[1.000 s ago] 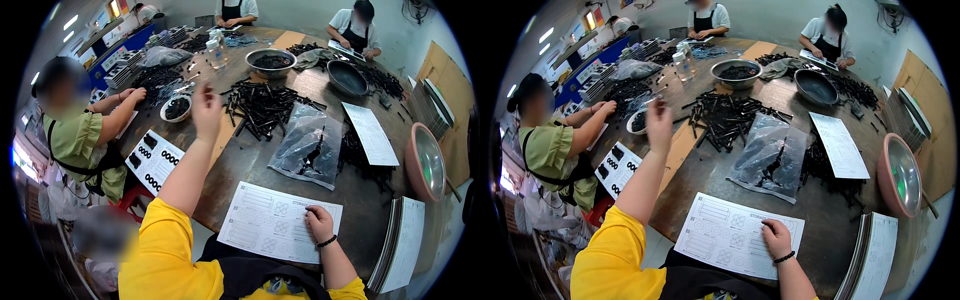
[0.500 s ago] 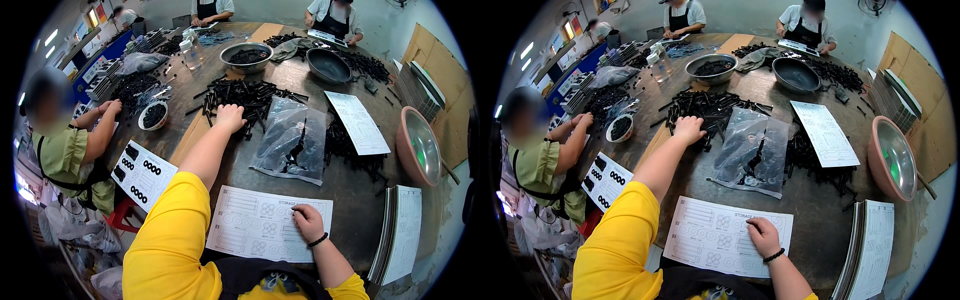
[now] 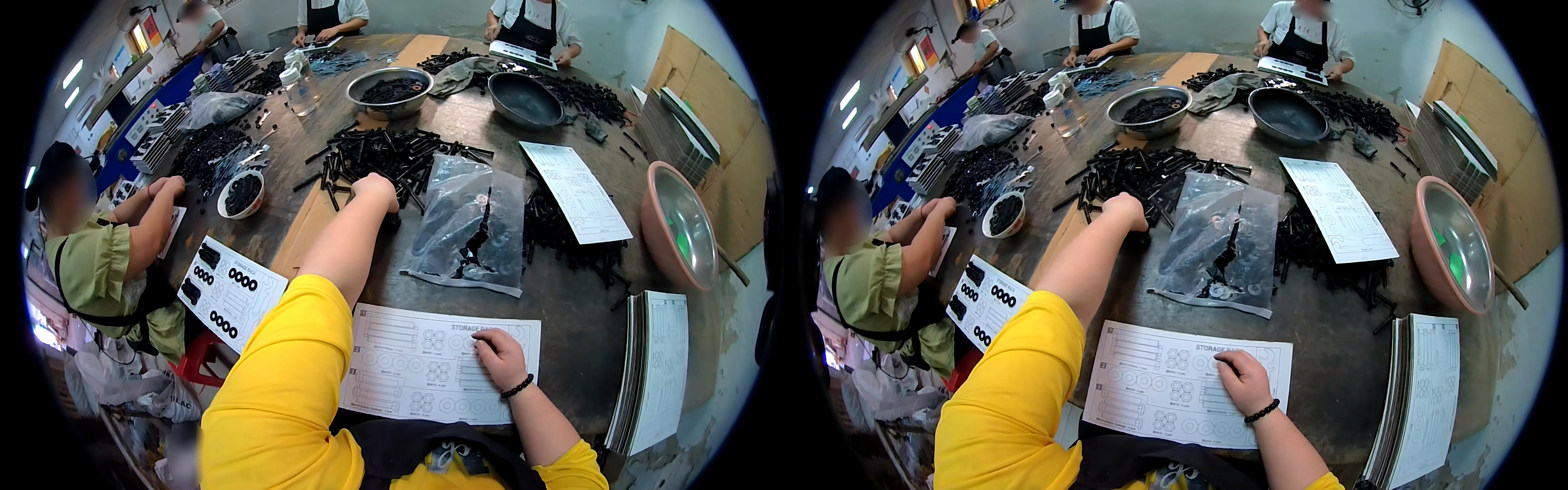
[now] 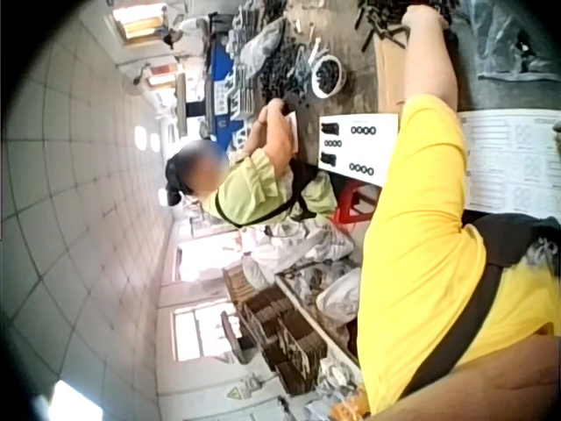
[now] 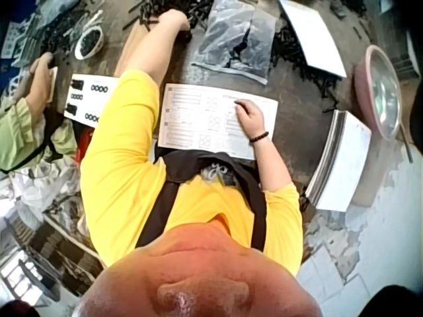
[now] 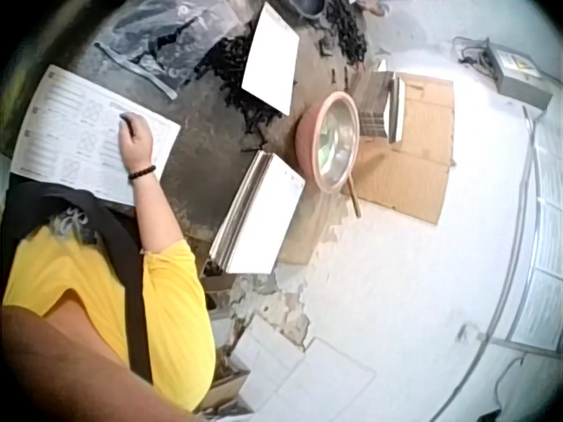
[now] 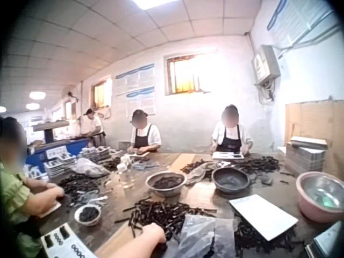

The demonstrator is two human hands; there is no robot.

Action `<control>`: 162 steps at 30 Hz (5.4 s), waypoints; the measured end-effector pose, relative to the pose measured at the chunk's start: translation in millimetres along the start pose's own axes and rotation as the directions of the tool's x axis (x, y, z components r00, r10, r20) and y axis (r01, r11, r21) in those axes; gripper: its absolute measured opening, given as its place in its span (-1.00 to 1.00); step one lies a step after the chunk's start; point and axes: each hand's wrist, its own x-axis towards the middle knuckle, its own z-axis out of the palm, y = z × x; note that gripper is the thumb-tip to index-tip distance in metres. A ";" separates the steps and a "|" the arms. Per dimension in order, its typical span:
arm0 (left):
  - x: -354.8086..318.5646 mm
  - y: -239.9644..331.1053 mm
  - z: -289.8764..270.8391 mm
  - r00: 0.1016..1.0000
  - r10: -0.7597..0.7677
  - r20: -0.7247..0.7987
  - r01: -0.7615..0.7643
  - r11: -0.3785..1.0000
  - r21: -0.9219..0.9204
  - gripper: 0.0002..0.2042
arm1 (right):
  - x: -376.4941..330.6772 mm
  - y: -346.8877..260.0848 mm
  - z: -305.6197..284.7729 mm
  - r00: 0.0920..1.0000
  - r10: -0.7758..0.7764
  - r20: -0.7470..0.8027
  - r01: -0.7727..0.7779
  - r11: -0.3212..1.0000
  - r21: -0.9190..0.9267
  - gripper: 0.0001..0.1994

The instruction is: The person sorts small black metal rods and washers from a pile on the table and places them into designated spots on a printed sheet labeled 'STORAGE RACK'. The person repeatedly picks up rods and washers, arranges them on the sheet, and moves the completed sheet aside to start on a new one.

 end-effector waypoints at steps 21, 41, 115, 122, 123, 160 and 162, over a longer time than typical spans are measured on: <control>-38.9 -81.2 77.7 0.637 0.403 -0.658 -0.692 0.675 -0.256 -0.77 | -0.4 4.2 2.5 0.999 0.043 -0.011 -0.042 0.998 0.053 -0.84; -248.3 -12.4 137.1 0.656 0.643 -0.396 -0.629 0.176 -0.757 -0.81 | -7.7 -40.3 72.9 0.980 0.073 0.186 -0.200 0.418 0.886 -0.73; -213.1 -58.3 136.9 0.737 0.571 -0.363 -0.655 0.737 -0.170 -0.52 | 28.9 -34.5 122.2 0.995 0.008 -0.095 0.074 0.565 0.822 -0.36; -211.7 -58.0 136.0 0.729 0.582 -0.360 -0.665 0.728 -0.167 -0.55 | 9.0 -32.4 53.2 0.992 0.070 -0.108 0.020 0.744 0.668 -0.60; -211.5 -57.4 134.6 0.723 0.594 -0.352 -0.672 0.724 -0.158 -0.56 | 5.6 -26.6 42.4 0.993 0.053 -0.108 0.025 0.791 0.611 -0.62; -215.8 -67.4 189.2 0.684 0.099 -0.722 -0.571 0.689 -0.447 -0.76 | 89.8 18.9 -230.1 0.673 0.490 -0.554 -0.729 0.313 -0.609 -0.54; -213.7 -67.8 192.3 0.680 0.100 -0.727 -0.578 0.684 -0.446 -0.76 | 85.1 21.3 -224.5 0.678 0.463 -0.571 -0.723 0.282 -0.630 -0.54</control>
